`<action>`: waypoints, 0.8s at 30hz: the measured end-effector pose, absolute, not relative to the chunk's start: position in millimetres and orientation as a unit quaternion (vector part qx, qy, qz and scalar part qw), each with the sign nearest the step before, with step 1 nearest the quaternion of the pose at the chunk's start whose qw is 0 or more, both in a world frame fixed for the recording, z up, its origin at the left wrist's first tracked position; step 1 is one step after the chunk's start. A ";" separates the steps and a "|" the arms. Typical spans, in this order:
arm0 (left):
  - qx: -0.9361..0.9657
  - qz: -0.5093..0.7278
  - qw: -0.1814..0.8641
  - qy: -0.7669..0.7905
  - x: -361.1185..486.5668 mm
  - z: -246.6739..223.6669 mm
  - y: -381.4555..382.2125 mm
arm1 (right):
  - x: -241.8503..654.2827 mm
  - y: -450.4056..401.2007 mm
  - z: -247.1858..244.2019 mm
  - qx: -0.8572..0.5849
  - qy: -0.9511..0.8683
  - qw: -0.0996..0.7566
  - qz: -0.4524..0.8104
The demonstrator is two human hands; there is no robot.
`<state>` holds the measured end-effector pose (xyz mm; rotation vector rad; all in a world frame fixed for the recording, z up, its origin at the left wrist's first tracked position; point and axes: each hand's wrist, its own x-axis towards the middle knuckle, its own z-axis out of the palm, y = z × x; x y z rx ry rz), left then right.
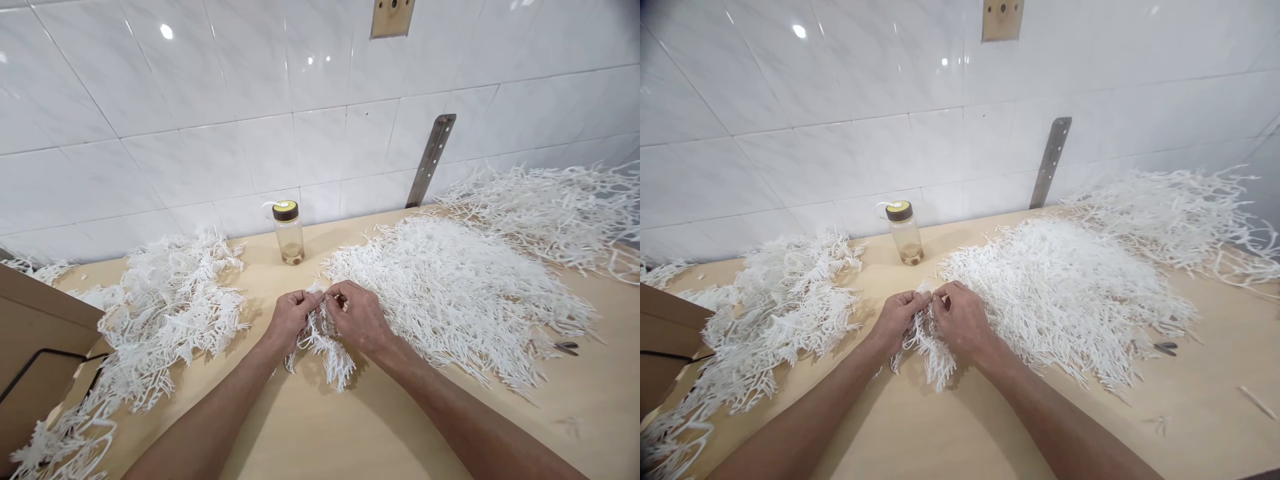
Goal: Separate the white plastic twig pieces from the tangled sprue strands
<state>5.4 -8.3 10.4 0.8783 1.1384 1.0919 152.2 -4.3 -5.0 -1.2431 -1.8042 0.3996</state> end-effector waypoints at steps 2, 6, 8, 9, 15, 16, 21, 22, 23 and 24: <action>0.380 0.479 0.614 0.499 6.6 10.2 -9.3 | 151.1 -5.2 -4.7 -0.499 -0.728 0.442 0.161; 0.375 0.499 0.591 0.511 7.7 7.5 -9.7 | 147.6 -6.4 -5.7 -0.481 -0.741 0.439 0.163; 0.370 0.501 0.599 0.504 6.3 5.7 -8.3 | 146.8 -6.3 -6.2 -0.475 -0.743 0.436 0.179; 0.367 0.497 0.608 0.498 5.0 4.9 -7.4 | 146.9 -6.2 -6.1 -0.474 -0.742 0.435 0.187; 0.364 0.454 0.651 0.487 -2.8 2.0 -2.5 | 150.6 -6.4 -0.6 -0.460 -0.744 0.442 0.196; 0.367 0.453 0.651 0.486 -3.0 1.5 -2.3 | 151.1 -6.6 0.5 -0.457 -0.747 0.442 0.194; 0.378 0.464 0.649 0.470 -3.0 0.4 -2.9 | 151.6 -8.1 4.1 -0.485 -0.741 0.413 0.215; 0.379 0.459 0.648 0.475 -3.3 1.2 -3.0 | 151.6 -8.3 4.5 -0.493 -0.733 0.407 0.231; 0.381 0.450 0.648 0.482 -3.7 2.3 -3.1 | 151.6 -8.4 4.9 -0.498 -0.727 0.404 0.246; 0.384 0.441 0.647 0.490 -4.1 3.8 -3.3 | 151.5 -8.5 5.3 -0.499 -0.722 0.404 0.256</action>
